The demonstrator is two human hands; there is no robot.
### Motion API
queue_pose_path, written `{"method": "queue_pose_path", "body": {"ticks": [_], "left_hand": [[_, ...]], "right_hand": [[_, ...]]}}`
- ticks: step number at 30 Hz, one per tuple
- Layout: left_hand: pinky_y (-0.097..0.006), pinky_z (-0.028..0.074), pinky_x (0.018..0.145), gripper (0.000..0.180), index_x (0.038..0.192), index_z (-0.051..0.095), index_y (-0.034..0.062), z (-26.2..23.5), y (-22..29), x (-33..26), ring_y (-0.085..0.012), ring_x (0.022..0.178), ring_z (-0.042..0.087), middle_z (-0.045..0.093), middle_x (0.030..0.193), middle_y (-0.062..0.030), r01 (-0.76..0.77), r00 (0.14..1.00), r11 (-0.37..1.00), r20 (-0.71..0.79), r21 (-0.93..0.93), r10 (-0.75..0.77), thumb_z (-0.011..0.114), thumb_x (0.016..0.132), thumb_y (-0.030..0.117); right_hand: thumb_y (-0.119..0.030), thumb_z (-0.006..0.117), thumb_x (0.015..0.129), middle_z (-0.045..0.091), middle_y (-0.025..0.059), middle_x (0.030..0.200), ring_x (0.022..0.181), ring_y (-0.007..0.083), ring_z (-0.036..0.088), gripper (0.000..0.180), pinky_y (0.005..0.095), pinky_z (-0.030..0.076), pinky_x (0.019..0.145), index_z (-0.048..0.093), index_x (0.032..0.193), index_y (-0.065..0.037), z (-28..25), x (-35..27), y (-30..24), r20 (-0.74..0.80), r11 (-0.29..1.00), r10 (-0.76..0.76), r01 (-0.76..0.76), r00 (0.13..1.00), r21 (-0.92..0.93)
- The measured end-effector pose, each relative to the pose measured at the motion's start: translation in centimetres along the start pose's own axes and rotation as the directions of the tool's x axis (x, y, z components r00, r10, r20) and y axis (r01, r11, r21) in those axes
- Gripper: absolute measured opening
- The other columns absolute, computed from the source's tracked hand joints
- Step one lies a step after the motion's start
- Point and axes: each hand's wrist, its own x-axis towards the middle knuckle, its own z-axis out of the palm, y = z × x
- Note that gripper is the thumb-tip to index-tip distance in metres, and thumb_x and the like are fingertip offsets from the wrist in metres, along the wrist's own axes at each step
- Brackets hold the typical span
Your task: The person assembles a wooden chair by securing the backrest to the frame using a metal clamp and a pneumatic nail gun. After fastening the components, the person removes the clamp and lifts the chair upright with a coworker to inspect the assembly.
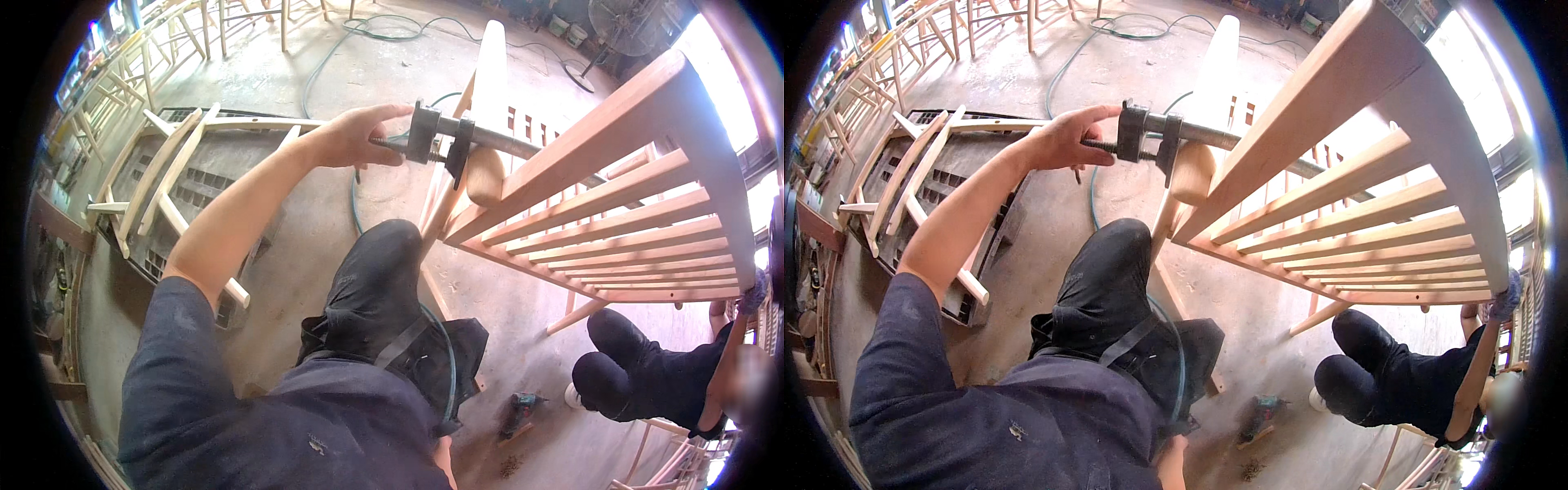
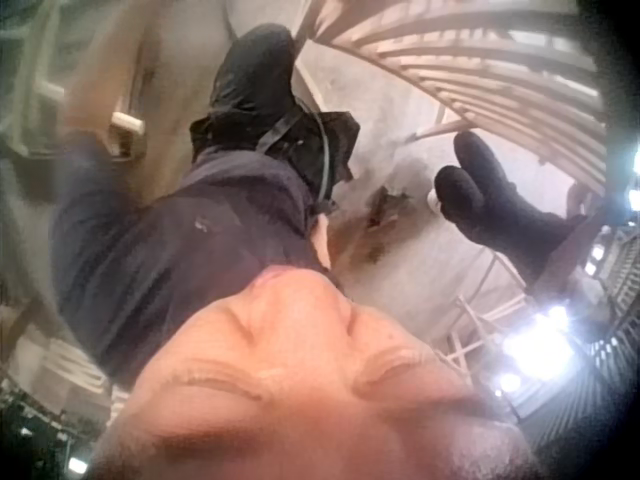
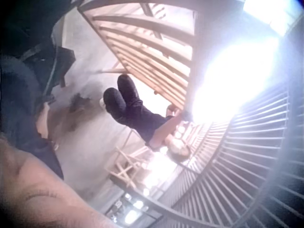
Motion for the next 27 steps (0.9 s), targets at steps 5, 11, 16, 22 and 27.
{"method": "queue_pose_path", "body": {"ticks": [5,11,16,22,27], "left_hand": [[-0.024,0.047,0.051,0.067,0.148,0.055,0.0089,-1.8,0.8,1.2,-0.0065,0.056,0.053,0.058,0.069,0.0026,0.055,0.981,0.968,0.193,-0.246,-0.006,0.081,0.086,0.009],[-0.021,0.041,0.042,0.069,0.138,0.061,-0.0043,-5.1,1.8,0.3,-0.0070,0.047,0.052,0.062,0.066,-0.0011,0.135,0.980,0.857,0.193,-0.498,-0.042,0.084,0.079,0.022],[-0.020,0.040,0.042,0.065,0.137,0.062,-0.0030,-8.4,2.8,-1.4,-0.0036,0.048,0.052,0.063,0.067,0.0006,0.062,0.998,0.890,0.031,-0.451,-0.054,0.085,0.081,0.020],[-0.017,0.039,0.042,0.053,0.132,0.067,-0.0005,-11.4,3.8,-3.0,-0.0017,0.047,0.051,0.064,0.066,0.0020,-0.015,0.999,0.922,-0.039,-0.387,0.000,0.080,0.084,0.018],[-0.020,0.041,0.044,0.055,0.137,0.064,0.0031,-15.5,3.5,-9.9,-0.0044,0.048,0.054,0.070,0.071,-0.0027,-0.017,0.998,0.969,-0.065,-0.247,0.001,0.073,0.082,0.008]], "right_hand": [[-0.015,0.076,0.078,0.073,0.0193,0.090,0.076,0.0276,0.071,0.027,0.0428,0.055,0.062,0.071,0.088,0.010,-4.9,3.7,4.0,-0.065,0.839,-0.002,-0.034,0.998,-0.543],[-0.016,0.065,0.091,0.070,0.0120,0.073,0.066,0.0219,0.067,0.022,0.0364,0.053,0.067,0.070,0.080,0.002,-5.5,-8.6,-10.6,-0.350,0.558,-0.826,0.553,0.442,-0.619],[-0.014,0.060,0.098,0.067,0.0088,0.068,0.060,0.0177,0.064,0.022,0.0320,0.050,0.059,0.071,0.087,0.002,3.5,-26.4,-30.4,-0.113,0.089,-0.993,0.764,0.021,-0.639],[-0.044,0.053,0.106,0.029,0.0276,0.163,0.149,0.0390,0.035,0.082,0.0461,0.033,0.120,0.019,0.156,0.011,24.3,-42.5,-39.4,0.523,0.164,-0.834,0.826,-0.176,0.539],[-0.040,0.043,0.110,0.039,0.0204,0.159,0.149,0.0328,0.036,0.060,0.0511,0.024,0.125,0.031,0.157,-0.004,34.6,-47.6,-46.1,0.247,0.215,-0.964,0.257,-0.097,0.942]]}}
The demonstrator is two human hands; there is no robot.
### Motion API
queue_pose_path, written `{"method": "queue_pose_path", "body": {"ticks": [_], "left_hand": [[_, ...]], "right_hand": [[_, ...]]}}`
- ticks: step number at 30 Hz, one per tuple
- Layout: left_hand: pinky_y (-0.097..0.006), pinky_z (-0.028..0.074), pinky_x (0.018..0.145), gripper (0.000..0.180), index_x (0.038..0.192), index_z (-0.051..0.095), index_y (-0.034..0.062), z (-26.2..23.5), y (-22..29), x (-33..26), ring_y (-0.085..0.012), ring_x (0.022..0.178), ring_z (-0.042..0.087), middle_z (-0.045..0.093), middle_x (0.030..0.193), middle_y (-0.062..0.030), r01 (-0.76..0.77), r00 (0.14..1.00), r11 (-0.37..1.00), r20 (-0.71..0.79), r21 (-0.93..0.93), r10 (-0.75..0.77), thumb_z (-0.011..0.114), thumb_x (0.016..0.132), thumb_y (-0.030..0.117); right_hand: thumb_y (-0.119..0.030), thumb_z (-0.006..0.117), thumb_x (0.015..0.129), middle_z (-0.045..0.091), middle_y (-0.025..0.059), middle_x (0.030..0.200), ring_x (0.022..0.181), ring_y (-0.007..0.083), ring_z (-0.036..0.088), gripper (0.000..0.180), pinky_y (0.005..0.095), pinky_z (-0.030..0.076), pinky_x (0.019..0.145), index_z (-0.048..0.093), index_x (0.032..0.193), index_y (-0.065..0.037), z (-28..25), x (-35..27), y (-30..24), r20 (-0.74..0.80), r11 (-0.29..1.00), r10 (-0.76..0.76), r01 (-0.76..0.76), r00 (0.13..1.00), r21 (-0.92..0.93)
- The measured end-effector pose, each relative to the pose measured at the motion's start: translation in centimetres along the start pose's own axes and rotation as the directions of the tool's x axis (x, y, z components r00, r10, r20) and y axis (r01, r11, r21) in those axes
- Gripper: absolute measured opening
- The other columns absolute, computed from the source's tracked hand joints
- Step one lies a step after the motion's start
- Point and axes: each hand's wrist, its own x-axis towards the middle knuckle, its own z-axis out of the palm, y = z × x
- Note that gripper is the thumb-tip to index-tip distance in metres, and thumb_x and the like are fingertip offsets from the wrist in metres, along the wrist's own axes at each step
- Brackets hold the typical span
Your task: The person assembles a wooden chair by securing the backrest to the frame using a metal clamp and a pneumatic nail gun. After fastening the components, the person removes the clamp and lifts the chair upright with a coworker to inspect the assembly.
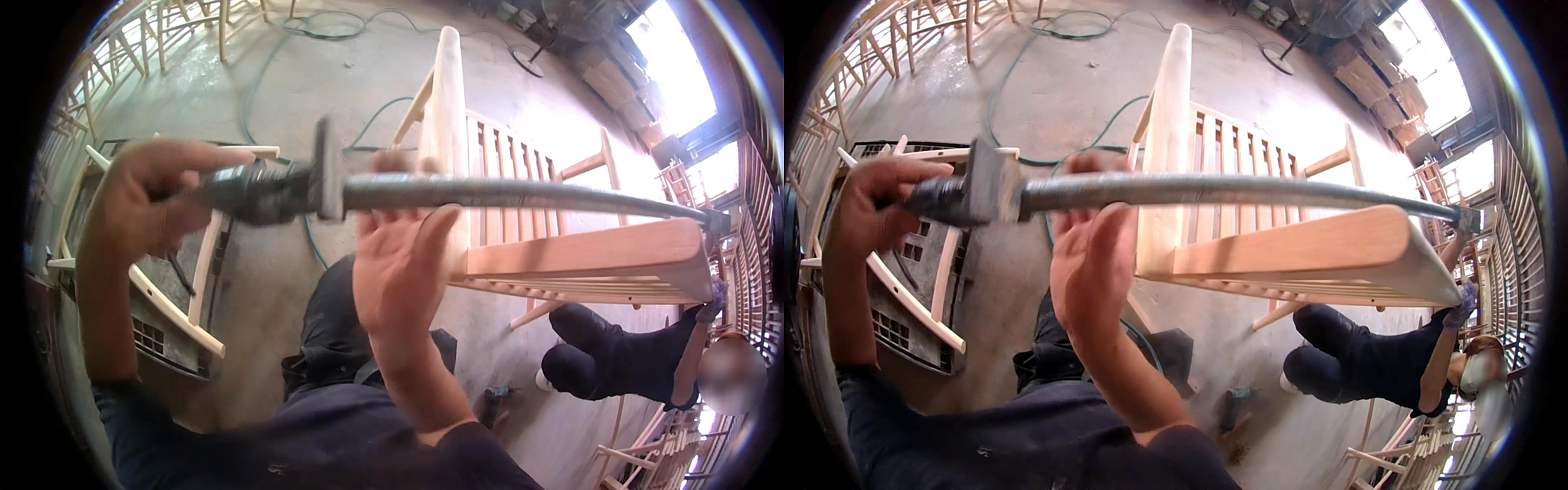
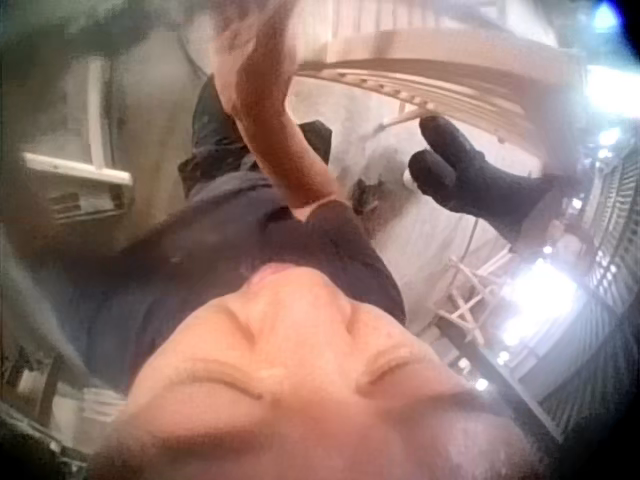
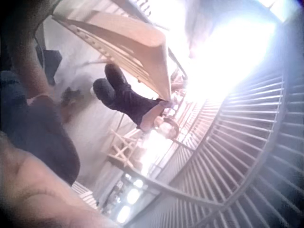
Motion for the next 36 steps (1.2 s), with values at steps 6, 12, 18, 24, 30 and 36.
{"method": "queue_pose_path", "body": {"ticks": [6,12,18,24,30,36], "left_hand": [[-0.043,0.053,0.063,0.101,0.153,0.041,0.0107,2.8,2.9,-3.1,-0.0358,0.068,0.070,0.067,0.077,-0.0174,0.045,0.950,0.818,0.228,0.574,-0.213,0.091,0.067,0.029],[-0.045,0.056,0.064,0.066,0.128,0.051,0.0139,10.7,-5.0,-7.7,-0.0408,0.078,0.071,0.071,0.087,-0.0133,0.052,0.987,0.922,-0.163,0.385,0.012,0.087,0.075,0.031],[-0.044,0.057,0.071,0.058,0.130,0.051,0.0094,17.4,-11.1,-13.9,-0.0412,0.085,0.072,0.071,0.092,-0.0178,0.248,0.897,0.954,-0.413,0.169,-0.160,0.081,0.080,0.016],[-0.042,0.056,0.078,0.041,0.128,0.055,0.0033,23.9,-16.7,-20.8,-0.0387,0.093,0.072,0.071,0.104,-0.0179,0.301,0.813,0.948,-0.547,0.098,-0.201,0.068,0.089,0.007],[-0.037,0.053,0.078,0.026,0.114,0.065,0.0001,29.8,-20.2,-26.4,-0.0298,0.084,0.070,0.070,0.099,-0.0181,0.350,0.683,0.913,-0.610,-0.210,-0.402,0.067,0.089,0.008],[-0.037,0.054,0.079,0.024,0.105,0.071,-0.0013,31.0,-22.9,-32.0,-0.0278,0.085,0.071,0.072,0.089,-0.0178,0.542,0.560,0.763,-0.525,-0.352,-0.641,0.073,0.087,0.015]], "right_hand": [[-0.023,0.055,0.108,0.045,-0.0006,0.070,0.056,0.0102,0.048,0.017,0.0281,0.047,0.050,0.048,0.111,-0.007,2.0,1.7,-0.7,-0.079,0.980,-0.198,0.200,0.977,0.009],[-0.016,0.055,0.106,0.043,-0.0017,0.065,0.049,0.0097,0.045,0.013,0.0270,0.046,0.047,0.045,0.100,-0.009,0.6,-1.6,2.1,-0.111,0.972,-0.092,0.065,0.990,-0.228],[-0.010,0.059,0.104,0.053,0.0019,0.072,0.050,0.0103,0.050,0.012,0.0261,0.046,0.048,0.050,0.109,-0.004,-2.2,-5.5,7.1,-0.028,0.941,0.257,-0.257,0.966,-0.218],[-0.014,0.068,0.099,0.057,0.0010,0.080,0.058,0.0103,0.057,0.018,0.0243,0.048,0.053,0.055,0.106,-0.004,-2.4,-7.9,12.1,-0.034,0.702,0.599,-0.546,0.800,-0.458],[-0.016,0.077,0.090,0.059,0.0034,0.084,0.067,0.0135,0.060,0.031,0.0318,0.050,0.058,0.052,0.103,-0.004,-9.0,-10.9,20.8,-0.215,0.497,0.728,-0.718,0.651,-0.488],[-0.014,0.076,0.085,0.060,0.0088,0.082,0.067,0.0165,0.061,0.038,0.0330,0.051,0.059,0.048,0.106,-0.002,-14.7,-16.1,26.0,-0.371,0.230,0.801,-0.814,0.469,-0.534]]}}
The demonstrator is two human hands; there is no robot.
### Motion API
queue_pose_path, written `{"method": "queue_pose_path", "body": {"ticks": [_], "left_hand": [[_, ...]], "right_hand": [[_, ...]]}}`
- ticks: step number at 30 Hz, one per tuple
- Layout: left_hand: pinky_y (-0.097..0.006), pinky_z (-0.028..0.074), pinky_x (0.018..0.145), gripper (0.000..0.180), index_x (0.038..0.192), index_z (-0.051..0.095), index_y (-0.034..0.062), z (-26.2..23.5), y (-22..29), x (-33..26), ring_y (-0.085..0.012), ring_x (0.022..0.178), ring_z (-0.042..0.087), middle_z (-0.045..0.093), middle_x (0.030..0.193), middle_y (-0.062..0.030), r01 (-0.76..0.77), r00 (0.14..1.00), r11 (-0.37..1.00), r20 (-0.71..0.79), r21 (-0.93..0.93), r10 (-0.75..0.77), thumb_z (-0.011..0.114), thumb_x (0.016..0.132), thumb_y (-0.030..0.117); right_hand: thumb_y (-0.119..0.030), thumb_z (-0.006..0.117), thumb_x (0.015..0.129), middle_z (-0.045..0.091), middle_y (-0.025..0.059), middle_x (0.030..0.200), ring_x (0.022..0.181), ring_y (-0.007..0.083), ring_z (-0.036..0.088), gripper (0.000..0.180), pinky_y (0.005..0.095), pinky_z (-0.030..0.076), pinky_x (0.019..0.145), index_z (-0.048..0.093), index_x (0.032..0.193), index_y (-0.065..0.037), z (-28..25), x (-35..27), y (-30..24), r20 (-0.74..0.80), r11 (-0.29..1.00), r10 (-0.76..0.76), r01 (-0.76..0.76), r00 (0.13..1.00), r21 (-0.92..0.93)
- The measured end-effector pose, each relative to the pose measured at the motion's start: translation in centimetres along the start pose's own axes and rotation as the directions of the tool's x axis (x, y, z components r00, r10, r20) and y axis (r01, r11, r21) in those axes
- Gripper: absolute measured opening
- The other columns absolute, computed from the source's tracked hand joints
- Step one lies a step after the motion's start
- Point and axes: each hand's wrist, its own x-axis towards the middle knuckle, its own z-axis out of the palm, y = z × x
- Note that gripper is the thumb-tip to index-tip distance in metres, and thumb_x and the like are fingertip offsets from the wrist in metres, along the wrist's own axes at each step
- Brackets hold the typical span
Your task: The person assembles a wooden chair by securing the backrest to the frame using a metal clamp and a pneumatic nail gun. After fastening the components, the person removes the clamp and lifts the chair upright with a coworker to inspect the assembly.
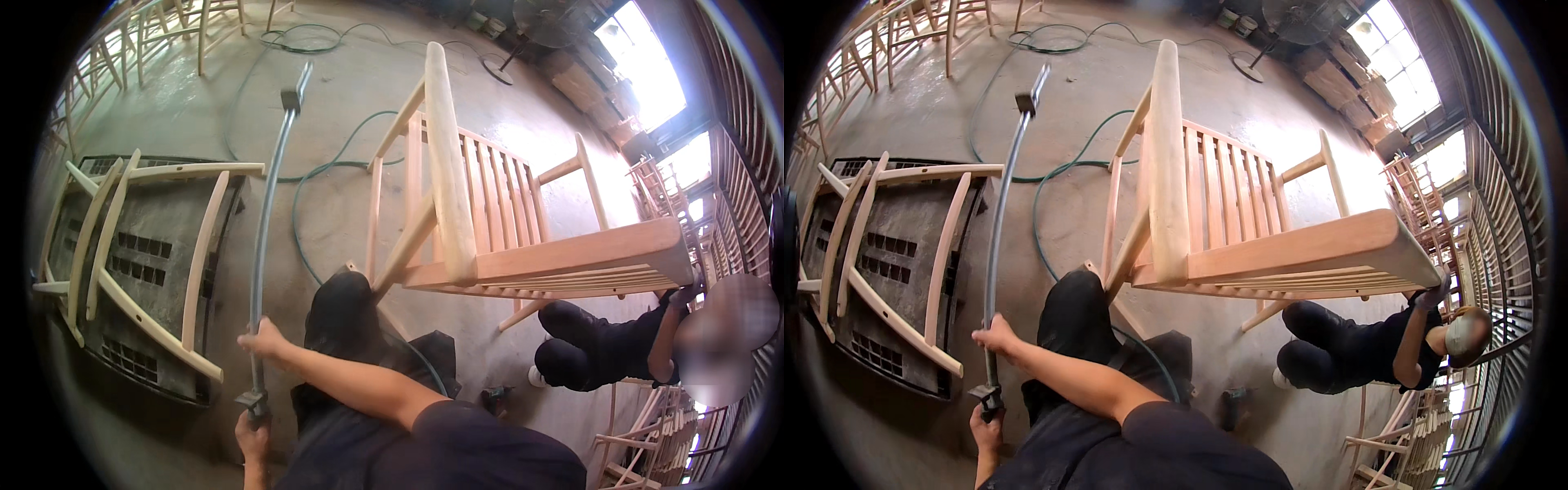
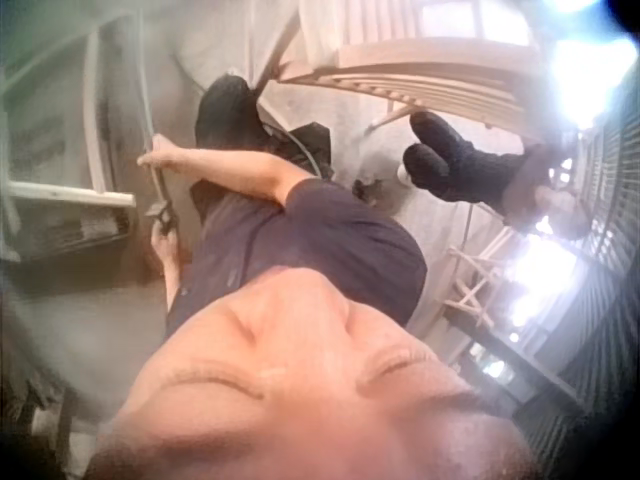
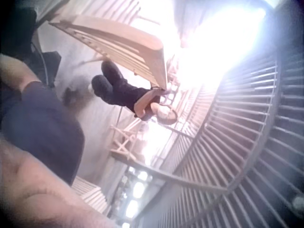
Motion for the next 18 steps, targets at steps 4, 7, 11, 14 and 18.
{"method": "queue_pose_path", "body": {"ticks": [4,7,11,14,18], "left_hand": [[-0.038,0.054,0.081,0.036,0.105,0.071,-0.0047,-1.6,-2.8,-0.8,-0.0307,0.088,0.072,0.073,0.091,-0.0201,0.165,0.983,0.978,0.055,0.126,-0.173,0.077,0.081,0.020],[-0.041,0.054,0.082,0.038,0.105,0.071,-0.0048,-1.8,-6.1,0.4,-0.0350,0.089,0.072,0.073,0.093,-0.0220,0.136,0.984,0.965,0.084,0.225,-0.158,0.076,0.077,0.020],[-0.042,0.053,0.080,0.035,0.101,0.071,-0.0049,-1.3,-8.9,1.7,-0.0401,0.090,0.071,0.073,0.093,-0.0243,0.179,0.961,0.951,0.163,0.251,-0.224,0.074,0.078,0.021],[-0.045,0.053,0.082,0.039,0.099,0.071,-0.0065,-0.1,-12.2,2.8,-0.0415,0.092,0.071,0.072,0.094,-0.0264,0.249,0.889,0.877,0.262,0.411,-0.376,0.075,0.081,0.028],[-0.050,0.053,0.085,0.034,0.098,0.070,-0.0030,2.6,-7.9,6.3,-0.0447,0.096,0.067,0.071,0.099,-0.0251,0.000,0.858,0.779,0.400,0.626,-0.322,0.071,0.088,0.029]], "right_hand": [[-0.018,0.082,0.081,0.061,0.0158,0.095,0.082,0.0223,0.065,0.064,0.0364,0.053,0.071,0.042,0.123,0.009,-1.0,0.1,1.7,0.006,0.941,0.286,-0.280,0.958,-0.190],[-0.026,0.081,0.081,0.065,0.0203,0.114,0.102,0.0284,0.065,0.066,0.0407,0.052,0.087,0.054,0.128,0.012,-2.0,0.0,2.0,0.163,0.909,0.272,-0.198,0.948,-0.367],[-0.025,0.071,0.090,0.068,0.0199,0.121,0.114,0.0341,0.065,0.049,0.0419,0.051,0.096,0.064,0.129,0.004,-1.9,-6.6,-9.1,0.569,0.915,-0.147,0.329,0.809,-0.232],[-0.015,0.070,0.089,0.069,0.0154,0.091,0.084,0.0315,0.068,0.032,0.0376,0.056,0.076,0.068,0.118,0.000,-4.8,-16.5,-17.6,0.476,0.361,-0.677,0.817,0.561,-0.449],[-0.009,0.076,0.086,0.070,0.0035,0.089,0.086,0.0188,0.069,0.025,0.0338,0.056,0.071,0.072,0.111,-0.009,-12.7,-31.0,-24.0,0.365,-0.167,-0.903,0.600,0.225,-0.783]]}}
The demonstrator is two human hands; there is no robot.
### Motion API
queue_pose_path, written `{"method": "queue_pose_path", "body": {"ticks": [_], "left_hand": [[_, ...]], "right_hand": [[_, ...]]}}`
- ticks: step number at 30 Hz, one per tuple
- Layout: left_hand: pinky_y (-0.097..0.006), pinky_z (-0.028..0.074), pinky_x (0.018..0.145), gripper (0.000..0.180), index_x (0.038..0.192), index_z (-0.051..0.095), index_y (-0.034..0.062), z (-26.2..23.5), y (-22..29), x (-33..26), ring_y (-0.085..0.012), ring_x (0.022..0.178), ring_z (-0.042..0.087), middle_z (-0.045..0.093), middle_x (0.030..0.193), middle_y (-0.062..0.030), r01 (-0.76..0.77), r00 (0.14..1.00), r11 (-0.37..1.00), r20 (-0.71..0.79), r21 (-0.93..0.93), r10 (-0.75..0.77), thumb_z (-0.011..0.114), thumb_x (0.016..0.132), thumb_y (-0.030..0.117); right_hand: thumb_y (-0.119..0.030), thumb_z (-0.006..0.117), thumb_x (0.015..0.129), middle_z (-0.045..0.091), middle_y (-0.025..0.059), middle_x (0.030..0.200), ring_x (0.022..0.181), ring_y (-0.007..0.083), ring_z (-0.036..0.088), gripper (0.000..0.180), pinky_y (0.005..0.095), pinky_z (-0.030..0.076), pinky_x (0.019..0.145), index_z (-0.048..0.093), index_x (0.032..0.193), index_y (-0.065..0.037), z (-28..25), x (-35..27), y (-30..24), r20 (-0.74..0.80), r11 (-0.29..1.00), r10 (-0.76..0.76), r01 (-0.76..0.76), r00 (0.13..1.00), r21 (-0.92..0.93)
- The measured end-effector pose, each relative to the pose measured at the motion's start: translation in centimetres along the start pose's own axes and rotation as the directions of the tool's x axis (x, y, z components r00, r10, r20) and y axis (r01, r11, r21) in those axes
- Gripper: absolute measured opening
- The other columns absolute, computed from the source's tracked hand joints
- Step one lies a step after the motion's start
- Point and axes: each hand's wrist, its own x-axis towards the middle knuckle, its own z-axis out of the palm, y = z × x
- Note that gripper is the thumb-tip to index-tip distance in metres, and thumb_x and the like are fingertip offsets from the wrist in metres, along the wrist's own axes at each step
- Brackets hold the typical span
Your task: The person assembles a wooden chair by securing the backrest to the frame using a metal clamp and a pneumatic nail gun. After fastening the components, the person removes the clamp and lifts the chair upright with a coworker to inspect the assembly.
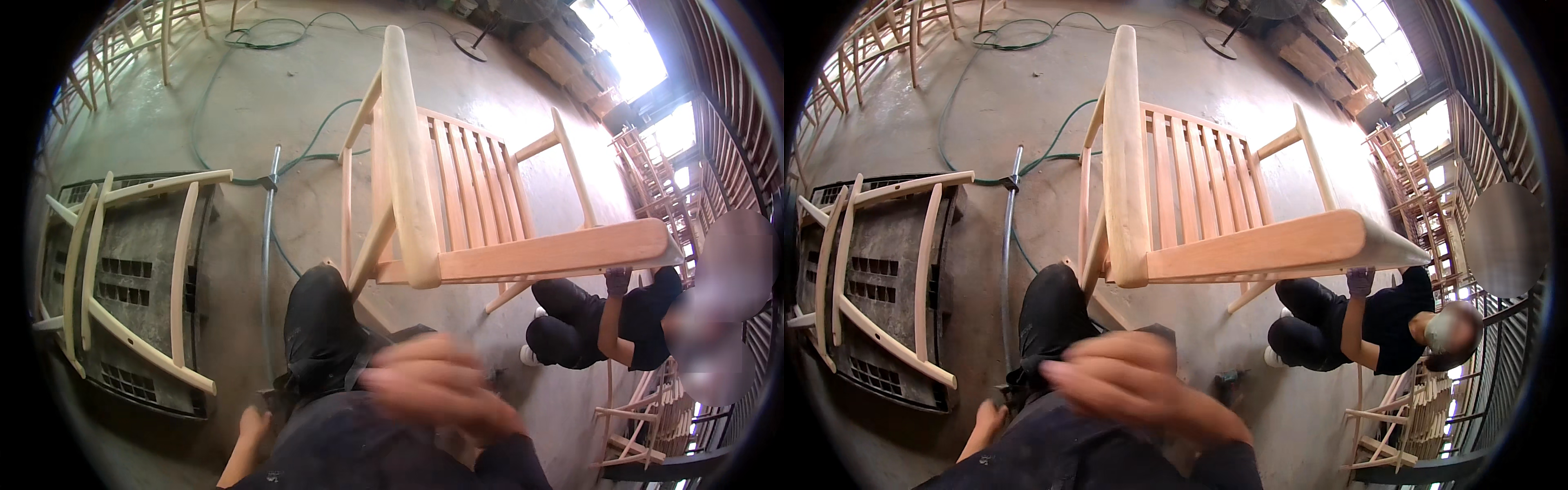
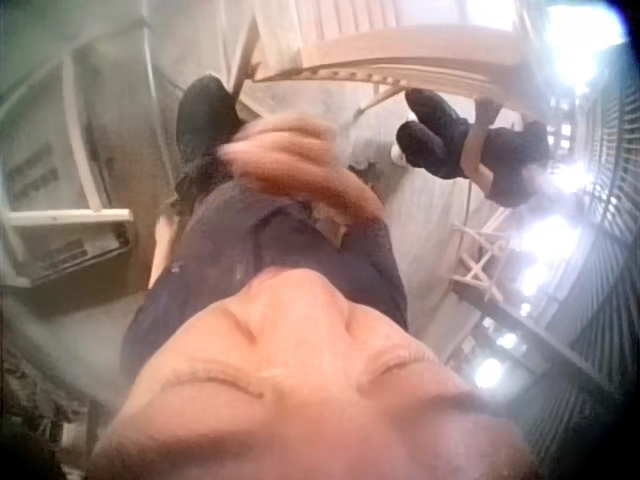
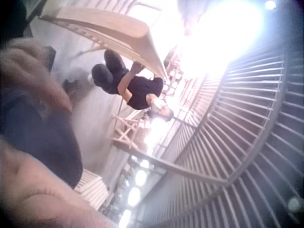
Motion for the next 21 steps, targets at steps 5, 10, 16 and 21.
{"method": "queue_pose_path", "body": {"ticks": [5,10,16,21], "left_hand": [[-0.035,0.053,0.084,0.034,0.113,0.068,-0.0019,-14.1,24.1,3.6,-0.0236,0.092,0.069,0.072,0.102,-0.0141,-0.545,0.830,0.681,-0.429,-0.489,0.356,0.068,0.096,0.028],[-0.037,0.038,0.114,0.080,0.146,0.044,-0.0084,-20.5,49.5,5.2,-0.0263,0.131,0.054,0.059,0.138,-0.0195,-0.523,0.620,0.186,-0.221,-0.832,0.753,0.074,0.092,0.044],[-0.036,0.055,0.092,0.066,0.135,0.049,-0.0088,-19.6,57.6,6.5,-0.0243,0.104,0.067,0.065,0.117,-0.0191,-0.340,0.669,0.141,-0.133,-0.930,0.731,0.076,0.083,0.022],[-0.037,0.056,0.094,0.069,0.139,0.044,-0.0057,-19.6,57.9,6.2,-0.0258,0.103,0.069,0.065,0.116,-0.0182,-0.261,0.665,0.161,-0.056,-0.952,0.745,0.073,0.080,0.014]], "right_hand": [[-0.027,0.045,0.102,0.059,0.0113,0.096,0.085,0.0259,0.062,0.028,0.0516,0.054,0.095,0.059,0.100,-0.002,-12.1,2.7,1.1,-0.182,0.401,-0.323,-0.040,0.929,-0.915],[-0.035,0.031,0.109,0.059,0.0131,0.088,0.086,0.0272,0.061,0.047,0.0439,0.053,0.085,0.055,0.097,0.004,-16.4,8.0,1.2,-0.052,0.573,-0.210,0.079,0.976,-0.816],[-0.040,0.036,0.102,0.051,0.0074,0.068,0.062,0.0210,0.053,0.048,0.0338,0.043,0.064,0.053,0.074,-0.005,-13.8,9.5,2.8,-0.269,0.635,-0.092,-0.151,0.959,-0.758],[-0.027,0.035,0.101,0.051,0.0097,0.066,0.062,0.0225,0.053,0.041,0.0336,0.045,0.063,0.051,0.072,-0.003,-13.7,9.7,1.9,-0.264,0.547,-0.111,-0.163,0.958,-0.821]]}}
